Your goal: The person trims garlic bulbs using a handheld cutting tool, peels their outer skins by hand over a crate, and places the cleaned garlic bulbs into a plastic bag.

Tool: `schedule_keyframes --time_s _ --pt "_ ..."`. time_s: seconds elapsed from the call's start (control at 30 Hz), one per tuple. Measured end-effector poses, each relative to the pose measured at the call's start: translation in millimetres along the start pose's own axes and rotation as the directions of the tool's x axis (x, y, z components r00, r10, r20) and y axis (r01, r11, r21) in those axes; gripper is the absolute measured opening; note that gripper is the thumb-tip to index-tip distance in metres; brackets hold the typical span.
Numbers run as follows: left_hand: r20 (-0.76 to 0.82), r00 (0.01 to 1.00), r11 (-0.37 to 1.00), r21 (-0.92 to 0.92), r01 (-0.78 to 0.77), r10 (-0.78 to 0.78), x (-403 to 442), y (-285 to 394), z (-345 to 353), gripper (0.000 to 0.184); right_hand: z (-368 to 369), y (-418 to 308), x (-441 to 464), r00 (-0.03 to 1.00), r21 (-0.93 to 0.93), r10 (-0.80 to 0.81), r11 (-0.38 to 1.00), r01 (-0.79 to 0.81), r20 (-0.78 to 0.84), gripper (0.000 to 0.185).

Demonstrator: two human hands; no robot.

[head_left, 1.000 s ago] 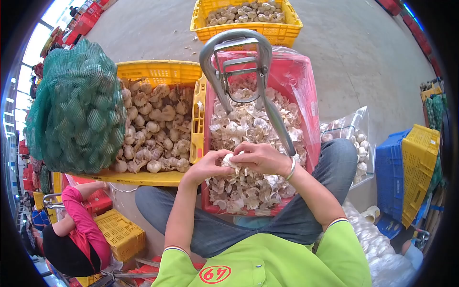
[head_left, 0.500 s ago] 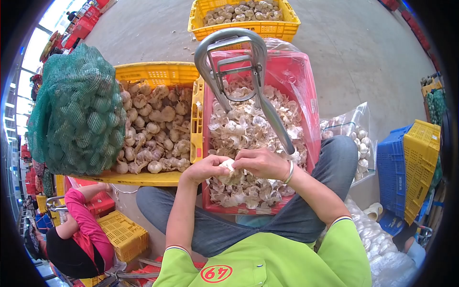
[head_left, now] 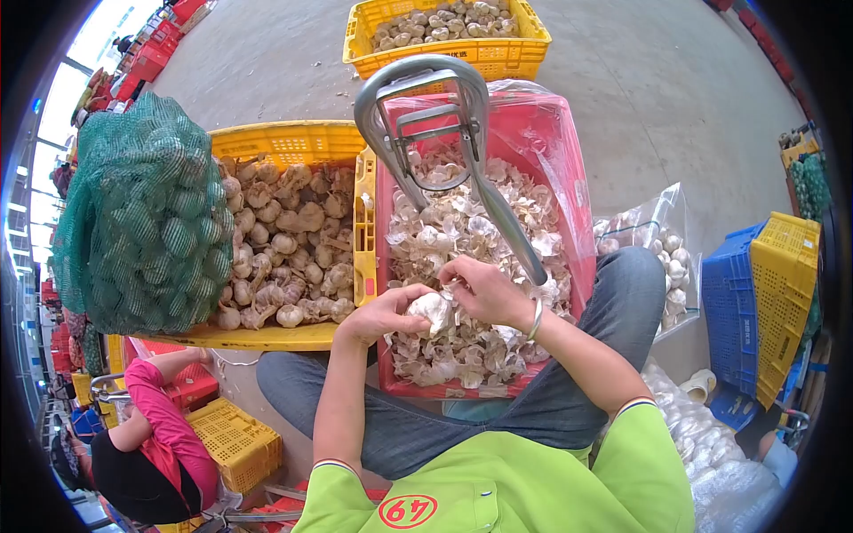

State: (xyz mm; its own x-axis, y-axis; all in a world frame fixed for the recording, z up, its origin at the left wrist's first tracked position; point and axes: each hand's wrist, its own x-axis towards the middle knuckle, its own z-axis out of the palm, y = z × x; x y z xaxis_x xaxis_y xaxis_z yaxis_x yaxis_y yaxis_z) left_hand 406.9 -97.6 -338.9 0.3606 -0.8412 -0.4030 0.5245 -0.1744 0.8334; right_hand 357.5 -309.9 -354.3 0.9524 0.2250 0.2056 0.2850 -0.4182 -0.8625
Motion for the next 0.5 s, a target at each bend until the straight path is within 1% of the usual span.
schedule_keyframes --time_s 0.1,0.13,0.23,0.27,0.33,0.43,0.47,0.5 --pt "-0.141 0.988 0.997 -0.05 0.061 -0.068 -2.8 1.3 -0.4 0.049 -12.6 -17.6 4.0 0.982 0.099 0.024 0.994 -0.043 0.187 0.025" --pt "-0.129 0.992 0.998 -0.061 0.0 -0.008 -2.9 3.1 1.1 0.042 -12.6 -13.9 4.9 0.979 0.054 -0.009 0.999 -0.003 0.206 0.032" --pt "-0.159 0.987 0.999 -0.012 0.038 -0.039 -1.4 4.4 0.9 0.039 -18.0 -13.0 8.1 0.914 0.111 0.163 0.97 -0.218 0.37 0.032" --pt "-0.214 0.977 1.0 0.005 -0.003 0.004 -0.6 4.1 3.4 0.037 -19.6 -13.3 9.9 0.885 0.195 0.225 0.925 -0.325 0.407 0.034" --pt "-0.314 0.945 0.996 0.048 -0.08 0.091 1.8 3.8 8.5 0.032 -21.5 -13.8 11.9 0.809 0.344 0.328 0.78 -0.523 0.487 0.037" --pt "-0.417 0.903 0.995 0.057 -0.083 0.099 9.2 -6.0 1.1 0.024 -12.8 -14.5 9.4 0.825 0.514 0.253 0.679 -0.523 0.505 0.042" --pt "-0.442 0.867 0.97 0.181 -0.165 0.23 15.7 -9.7 6.8 0.019 -8.6 -16.5 6.3 0.831 0.504 0.222 0.706 -0.498 0.51 0.047" --pt "-0.455 0.861 0.964 0.231 -0.133 0.227 15.0 -9.4 5.9 0.019 -3.4 -10.7 4.8 0.87 0.508 0.202 0.743 -0.436 0.451 0.047"
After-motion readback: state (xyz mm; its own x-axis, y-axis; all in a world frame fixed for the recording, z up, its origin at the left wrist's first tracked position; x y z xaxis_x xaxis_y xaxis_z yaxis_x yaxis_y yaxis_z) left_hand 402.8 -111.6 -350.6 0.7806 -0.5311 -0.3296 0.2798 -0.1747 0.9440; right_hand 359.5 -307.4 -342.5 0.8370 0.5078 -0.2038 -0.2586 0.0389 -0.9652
